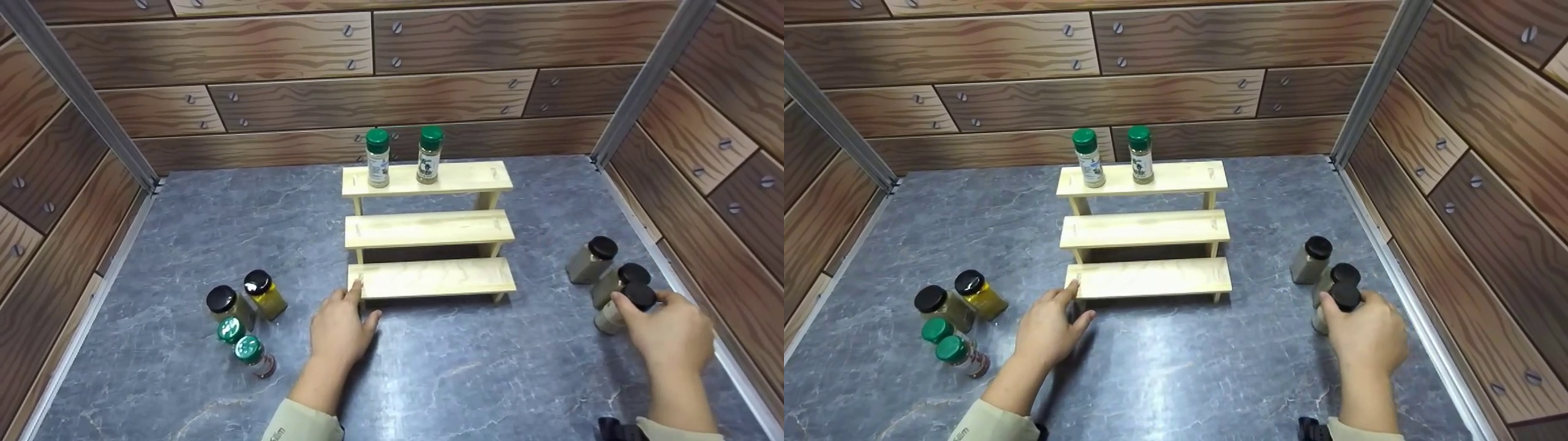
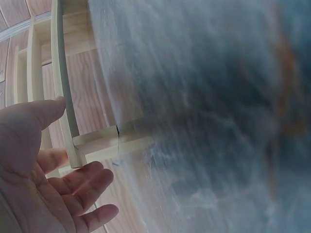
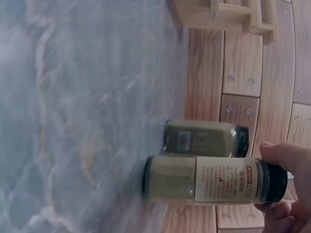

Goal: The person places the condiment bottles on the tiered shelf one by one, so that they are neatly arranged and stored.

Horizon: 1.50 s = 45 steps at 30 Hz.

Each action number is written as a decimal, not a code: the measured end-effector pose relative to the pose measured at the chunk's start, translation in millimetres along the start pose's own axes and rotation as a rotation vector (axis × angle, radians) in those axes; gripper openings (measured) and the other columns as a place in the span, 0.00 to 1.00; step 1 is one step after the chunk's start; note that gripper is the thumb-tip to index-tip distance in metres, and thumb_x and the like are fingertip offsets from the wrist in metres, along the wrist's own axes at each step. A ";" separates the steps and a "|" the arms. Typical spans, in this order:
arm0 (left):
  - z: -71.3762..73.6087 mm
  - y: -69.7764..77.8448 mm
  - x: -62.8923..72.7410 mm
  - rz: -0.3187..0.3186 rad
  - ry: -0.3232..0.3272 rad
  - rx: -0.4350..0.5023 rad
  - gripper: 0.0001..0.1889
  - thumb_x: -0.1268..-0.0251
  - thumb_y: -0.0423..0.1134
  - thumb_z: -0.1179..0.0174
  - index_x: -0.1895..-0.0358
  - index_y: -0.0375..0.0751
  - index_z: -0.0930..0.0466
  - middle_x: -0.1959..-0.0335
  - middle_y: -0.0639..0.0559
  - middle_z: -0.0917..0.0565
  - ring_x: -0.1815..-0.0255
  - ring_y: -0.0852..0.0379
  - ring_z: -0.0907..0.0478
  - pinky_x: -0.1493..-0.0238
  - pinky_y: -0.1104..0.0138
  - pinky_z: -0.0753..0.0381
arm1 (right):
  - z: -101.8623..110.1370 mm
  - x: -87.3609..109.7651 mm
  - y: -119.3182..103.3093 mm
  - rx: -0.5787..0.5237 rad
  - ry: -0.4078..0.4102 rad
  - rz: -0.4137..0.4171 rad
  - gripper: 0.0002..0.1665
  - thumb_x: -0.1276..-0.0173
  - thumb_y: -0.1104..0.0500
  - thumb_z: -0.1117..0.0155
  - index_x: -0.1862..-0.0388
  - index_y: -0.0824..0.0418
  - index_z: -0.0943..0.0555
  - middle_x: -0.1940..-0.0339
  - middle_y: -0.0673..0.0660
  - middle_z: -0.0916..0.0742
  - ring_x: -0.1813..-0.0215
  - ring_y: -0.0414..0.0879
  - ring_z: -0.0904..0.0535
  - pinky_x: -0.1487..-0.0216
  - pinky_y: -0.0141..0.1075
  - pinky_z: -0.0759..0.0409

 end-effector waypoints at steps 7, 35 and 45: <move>-1.6 -2.7 3.5 0.024 -0.014 -0.003 0.37 0.33 0.54 0.27 0.25 0.43 0.24 0.41 0.38 0.16 0.41 0.37 0.18 0.45 0.40 0.18 | 8.5 3.0 -39.9 -0.058 -0.034 0.139 0.54 0.33 0.27 0.31 0.33 0.74 0.22 0.38 0.78 0.18 0.42 0.77 0.21 0.52 0.62 0.22; -0.9 -1.0 2.2 0.014 -0.033 -0.014 0.39 0.35 0.56 0.27 0.23 0.48 0.26 0.39 0.37 0.17 0.41 0.36 0.18 0.45 0.39 0.18 | 38.6 -38.9 -284.7 -0.241 -0.035 0.518 0.53 0.36 0.24 0.30 0.34 0.68 0.18 0.41 0.69 0.14 0.44 0.62 0.19 0.45 0.56 0.22; 2.5 -3.4 1.7 0.007 -0.023 -0.002 0.39 0.35 0.55 0.26 0.23 0.48 0.25 0.41 0.37 0.17 0.42 0.36 0.18 0.45 0.39 0.18 | 24.5 -51.0 -307.3 -0.227 -0.057 0.506 0.55 0.32 0.25 0.34 0.25 0.68 0.25 0.33 0.70 0.17 0.35 0.64 0.20 0.38 0.58 0.21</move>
Point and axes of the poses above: each hand's wrist, its own x-axis away from the middle knuckle, its own z-axis out of the back of the hand, y = z × x, the point moved 4 cm from there along -x, towards the middle knuckle
